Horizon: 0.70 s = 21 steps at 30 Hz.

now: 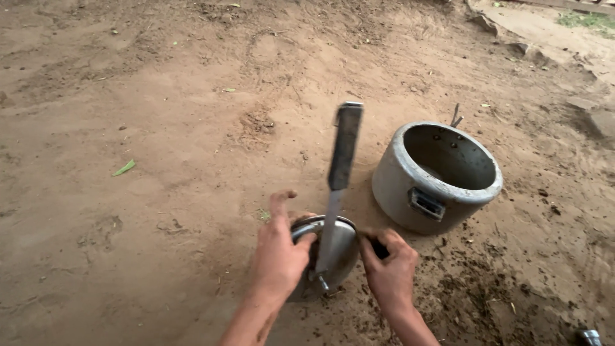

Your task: The person works on a pressure cooker lid lying on the ground, using a small hand tool to turn and adjust the central handle and valve assembly while holding the lid steady. They repeatedly reposition the lid, work on the mechanism from different sides, and lift the lid to check the assembly.

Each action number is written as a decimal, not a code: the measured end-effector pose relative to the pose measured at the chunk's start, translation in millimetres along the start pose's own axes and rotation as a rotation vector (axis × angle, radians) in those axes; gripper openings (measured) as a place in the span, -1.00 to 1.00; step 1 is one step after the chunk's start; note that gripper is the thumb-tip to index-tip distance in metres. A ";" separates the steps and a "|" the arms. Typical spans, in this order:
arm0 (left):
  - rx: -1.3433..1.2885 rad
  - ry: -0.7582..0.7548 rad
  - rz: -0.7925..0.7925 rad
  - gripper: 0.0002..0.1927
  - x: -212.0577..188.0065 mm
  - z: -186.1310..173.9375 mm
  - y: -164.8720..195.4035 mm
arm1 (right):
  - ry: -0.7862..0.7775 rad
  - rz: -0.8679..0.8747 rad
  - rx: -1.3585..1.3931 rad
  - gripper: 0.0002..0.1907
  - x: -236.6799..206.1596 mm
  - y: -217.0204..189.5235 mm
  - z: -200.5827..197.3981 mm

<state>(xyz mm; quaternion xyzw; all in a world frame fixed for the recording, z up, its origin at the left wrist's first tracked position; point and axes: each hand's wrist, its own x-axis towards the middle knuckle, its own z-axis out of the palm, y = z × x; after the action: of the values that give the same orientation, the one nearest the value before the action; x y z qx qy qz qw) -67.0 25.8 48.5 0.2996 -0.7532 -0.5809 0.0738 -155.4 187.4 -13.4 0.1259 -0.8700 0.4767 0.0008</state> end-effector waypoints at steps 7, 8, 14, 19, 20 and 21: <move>0.007 0.107 0.247 -0.68 10.9 -7.6 -19.4 | -0.157 -0.154 -0.115 -0.41 3.0 52.2 -10.1; 0.019 0.091 0.316 -0.72 13.0 -7.0 -21.8 | -0.174 -0.286 -0.049 -0.32 5.0 55.1 -9.3; 0.406 0.110 0.729 -0.61 21.4 8.3 -30.3 | -0.475 0.047 0.648 -0.73 39.0 42.9 22.5; 0.666 0.120 1.004 -0.47 16.0 -10.7 -55.8 | -0.386 0.349 0.802 -0.78 31.0 26.6 10.9; 0.695 0.182 1.019 -0.48 12.5 -14.4 -63.9 | -0.363 0.402 0.859 -0.78 27.9 20.6 7.5; 0.721 0.242 1.033 -0.50 8.1 -14.2 -72.0 | -0.327 0.506 0.903 -0.79 24.6 13.6 5.5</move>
<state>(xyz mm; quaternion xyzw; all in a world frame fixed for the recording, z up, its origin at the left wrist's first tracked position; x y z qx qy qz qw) -40.7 -0.9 -15.1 -0.0321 -0.9349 -0.1428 0.3232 -181.6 184.4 -24.7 -0.0272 -0.5707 0.7626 -0.3034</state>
